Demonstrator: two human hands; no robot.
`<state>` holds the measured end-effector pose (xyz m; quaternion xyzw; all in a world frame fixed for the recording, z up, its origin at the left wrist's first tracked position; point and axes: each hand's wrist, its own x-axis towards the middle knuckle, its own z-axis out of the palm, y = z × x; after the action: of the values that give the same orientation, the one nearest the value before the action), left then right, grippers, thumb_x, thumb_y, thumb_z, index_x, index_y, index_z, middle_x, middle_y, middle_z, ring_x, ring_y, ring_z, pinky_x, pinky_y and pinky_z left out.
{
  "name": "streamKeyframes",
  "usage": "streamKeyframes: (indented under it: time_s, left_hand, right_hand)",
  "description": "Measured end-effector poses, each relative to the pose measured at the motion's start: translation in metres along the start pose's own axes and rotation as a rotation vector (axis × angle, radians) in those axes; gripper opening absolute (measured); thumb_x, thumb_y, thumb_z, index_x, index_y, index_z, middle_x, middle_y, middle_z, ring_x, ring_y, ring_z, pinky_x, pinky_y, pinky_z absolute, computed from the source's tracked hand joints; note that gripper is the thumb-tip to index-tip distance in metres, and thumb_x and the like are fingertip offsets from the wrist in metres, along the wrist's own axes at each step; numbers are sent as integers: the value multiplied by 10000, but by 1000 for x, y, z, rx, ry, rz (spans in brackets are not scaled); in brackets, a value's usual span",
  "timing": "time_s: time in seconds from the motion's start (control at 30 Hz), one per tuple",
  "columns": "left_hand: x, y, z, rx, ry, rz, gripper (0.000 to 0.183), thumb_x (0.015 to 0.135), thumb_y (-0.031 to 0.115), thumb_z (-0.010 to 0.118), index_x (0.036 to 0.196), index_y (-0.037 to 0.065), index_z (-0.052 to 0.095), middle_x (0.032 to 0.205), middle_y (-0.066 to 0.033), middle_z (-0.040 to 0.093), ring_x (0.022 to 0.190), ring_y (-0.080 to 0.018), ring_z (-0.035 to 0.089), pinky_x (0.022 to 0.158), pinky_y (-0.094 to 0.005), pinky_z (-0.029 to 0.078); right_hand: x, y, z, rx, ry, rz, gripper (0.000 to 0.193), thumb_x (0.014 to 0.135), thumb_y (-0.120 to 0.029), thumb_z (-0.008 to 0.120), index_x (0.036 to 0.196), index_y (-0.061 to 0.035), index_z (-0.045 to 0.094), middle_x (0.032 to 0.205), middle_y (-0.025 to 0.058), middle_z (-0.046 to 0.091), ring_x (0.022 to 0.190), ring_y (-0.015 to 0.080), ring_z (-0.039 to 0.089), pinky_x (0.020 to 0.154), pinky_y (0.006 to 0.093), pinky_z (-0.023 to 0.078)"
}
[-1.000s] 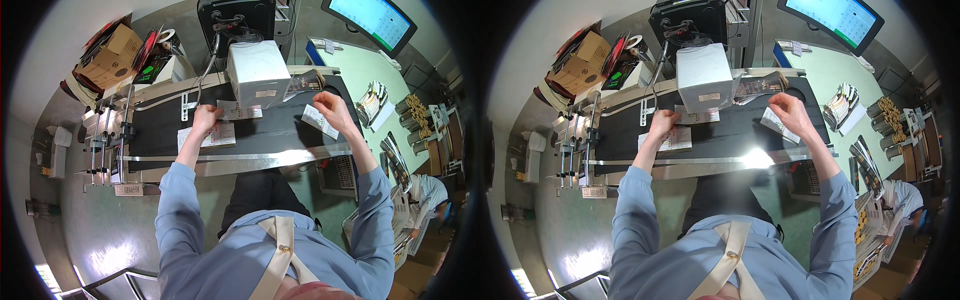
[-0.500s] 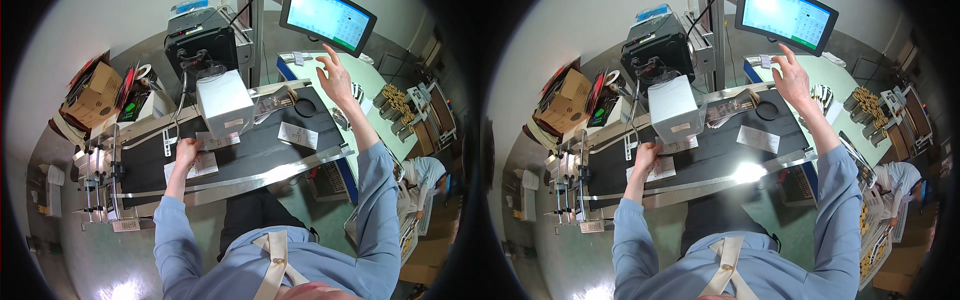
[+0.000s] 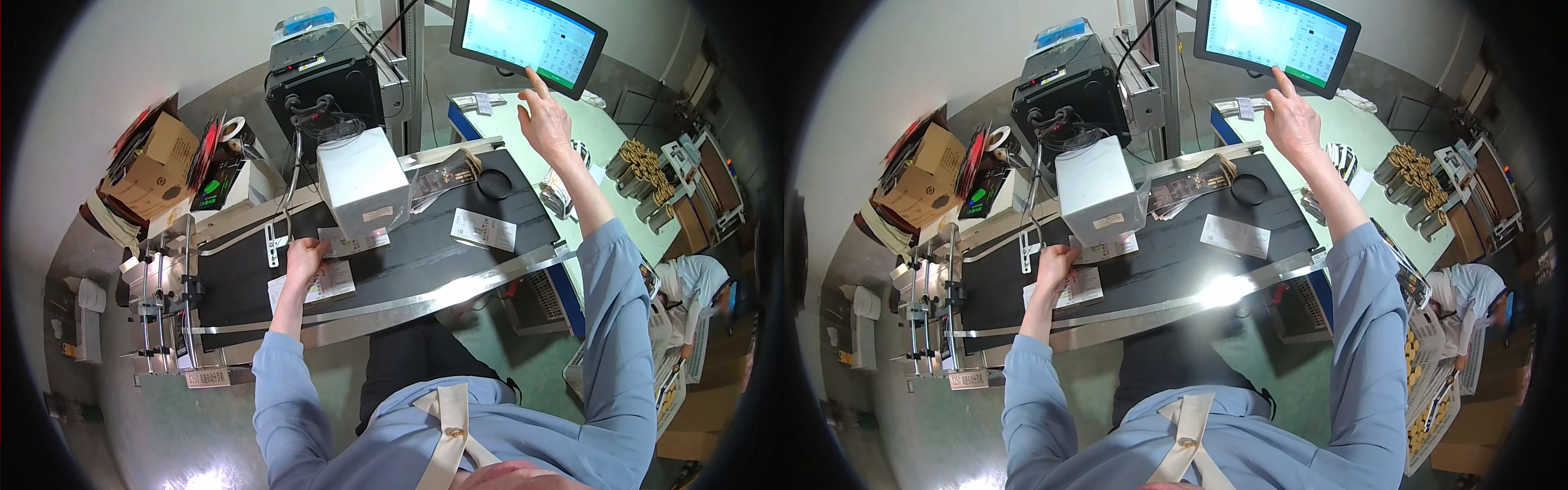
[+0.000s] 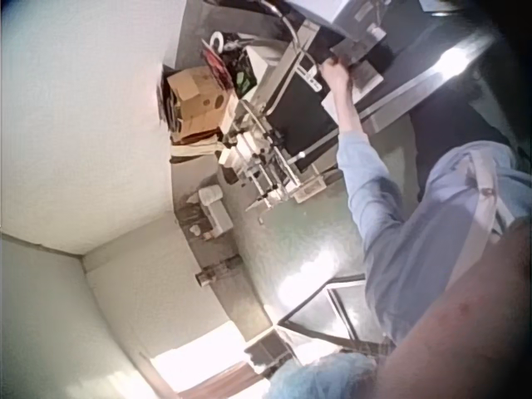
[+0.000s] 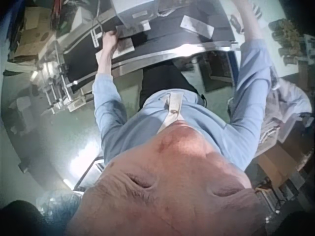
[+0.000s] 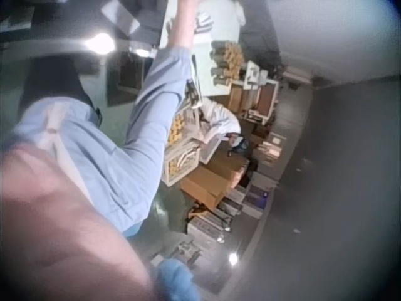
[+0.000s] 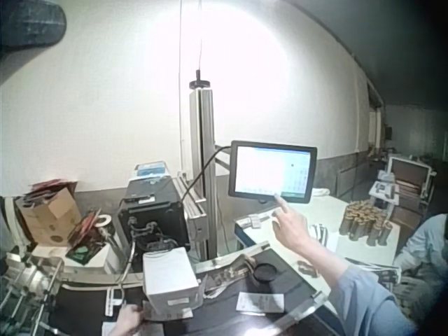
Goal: The person places small rectangular packages onto a conveyor belt, where a machine applies a label to each one. They then pick up the labeled packages and place them into a stack on the table.
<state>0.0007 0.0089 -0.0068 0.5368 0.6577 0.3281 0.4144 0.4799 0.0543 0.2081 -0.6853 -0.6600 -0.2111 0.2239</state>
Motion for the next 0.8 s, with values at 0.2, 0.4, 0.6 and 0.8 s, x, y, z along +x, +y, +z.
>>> streamKeyframes:
  time_s: [0.2, 0.4, 0.6, 0.8]
  left_hand:
    - [-4, 4, 0, -89, 5, -19, 235, 920, 166, 707, 824, -48, 728, 612, -61, 627, 459, -130, 570, 445, -303, 445]
    - [-31, 9, -17, -366, -87, -60, 232, 959, 189, 711, 804, 18, 680, 606, 6, 582, 461, -72, 503, 448, -248, 404]
    - [-66, -20, -73, -133, -31, -135, 231, 908, 205, 769, 854, -14, 716, 637, 0, 631, 483, -56, 546, 448, -223, 402]
    - [-107, -30, -83, 407, 295, 86, 259, 859, 216, 778, 957, -20, 735, 720, -97, 722, 636, -172, 694, 622, -326, 539]
  right_hand:
    - [-11, 3, 11, 126, 203, -138, 237, 860, -106, 690, 1095, -73, 676, 1483, 100, 540, 1047, 330, 698, 867, 456, 571]
    - [-92, -1, 57, 145, -500, -251, 329, 854, -261, 749, 1112, -64, 693, 1061, 166, 702, 1020, 364, 691, 894, 471, 556]
    - [-151, 14, 86, 65, -699, -171, 481, 739, -346, 837, 1082, -44, 686, 1075, 166, 706, 1072, 345, 688, 923, 434, 554]
    - [-148, 11, 82, 101, -781, -91, 428, 733, -323, 823, 1018, -33, 688, 1039, 172, 717, 1051, 352, 690, 897, 430, 553]
